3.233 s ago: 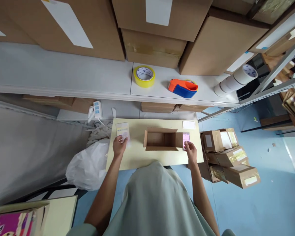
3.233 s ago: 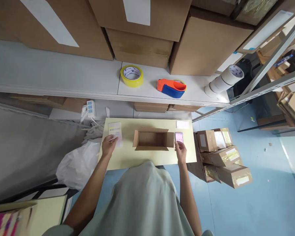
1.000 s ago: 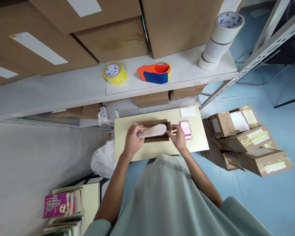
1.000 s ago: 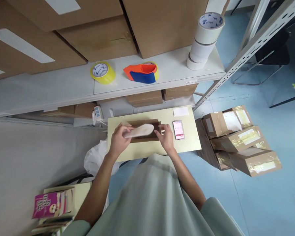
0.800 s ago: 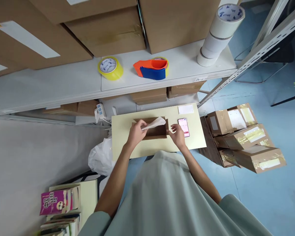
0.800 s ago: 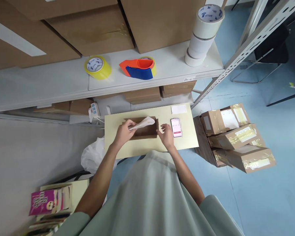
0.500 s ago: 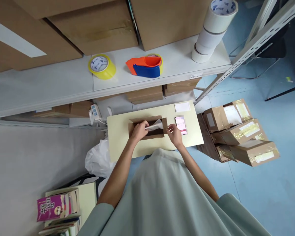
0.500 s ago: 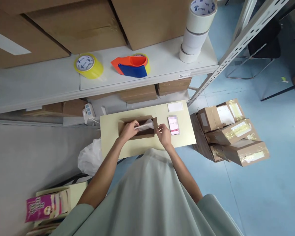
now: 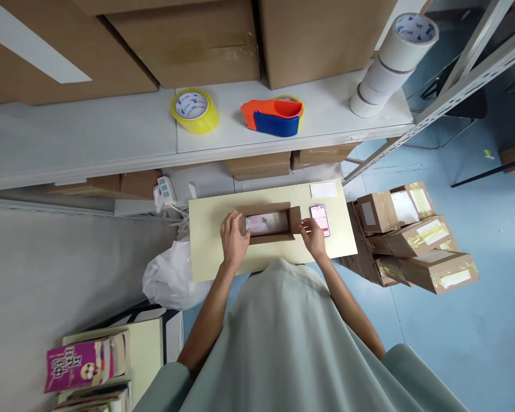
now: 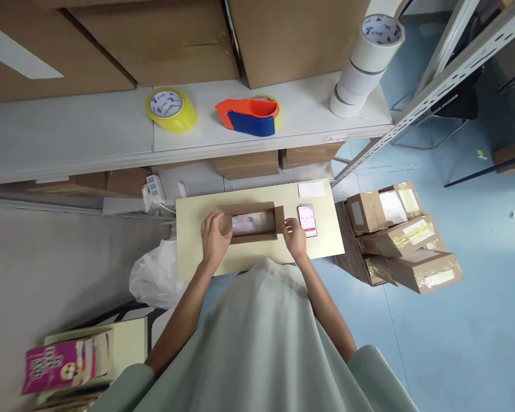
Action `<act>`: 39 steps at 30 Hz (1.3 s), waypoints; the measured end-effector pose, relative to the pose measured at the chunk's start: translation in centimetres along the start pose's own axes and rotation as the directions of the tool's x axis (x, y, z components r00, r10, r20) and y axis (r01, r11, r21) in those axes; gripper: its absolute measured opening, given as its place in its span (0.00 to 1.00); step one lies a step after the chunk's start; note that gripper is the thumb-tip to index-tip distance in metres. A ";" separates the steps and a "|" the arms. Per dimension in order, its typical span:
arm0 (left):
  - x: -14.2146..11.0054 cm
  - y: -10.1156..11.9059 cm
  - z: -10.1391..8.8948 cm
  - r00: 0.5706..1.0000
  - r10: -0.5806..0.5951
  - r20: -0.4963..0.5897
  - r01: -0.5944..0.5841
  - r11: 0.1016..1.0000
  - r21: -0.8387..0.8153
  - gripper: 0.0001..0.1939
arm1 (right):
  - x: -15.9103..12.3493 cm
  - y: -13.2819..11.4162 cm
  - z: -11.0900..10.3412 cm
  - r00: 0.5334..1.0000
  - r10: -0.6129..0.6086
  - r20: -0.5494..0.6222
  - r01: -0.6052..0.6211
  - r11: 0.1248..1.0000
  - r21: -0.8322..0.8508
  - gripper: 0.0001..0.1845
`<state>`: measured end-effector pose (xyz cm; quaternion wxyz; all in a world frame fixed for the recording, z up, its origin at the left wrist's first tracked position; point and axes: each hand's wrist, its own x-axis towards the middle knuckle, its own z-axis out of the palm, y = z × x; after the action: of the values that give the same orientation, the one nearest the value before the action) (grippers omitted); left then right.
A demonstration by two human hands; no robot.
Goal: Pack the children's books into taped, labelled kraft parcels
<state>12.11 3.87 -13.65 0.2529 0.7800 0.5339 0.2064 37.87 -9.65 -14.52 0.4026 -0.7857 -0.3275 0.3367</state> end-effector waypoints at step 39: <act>1.4 -5.7 -0.1 0.984 0.079 0.162 -0.067 0.995 -0.080 0.26 | 1.7 -0.3 3.2 0.986 -0.140 0.095 0.161 0.949 -0.271 0.38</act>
<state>8.42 6.92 -16.97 0.3175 0.8035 0.4740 0.1699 36.20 -6.86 -16.21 0.3005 -0.7941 -0.4451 0.2847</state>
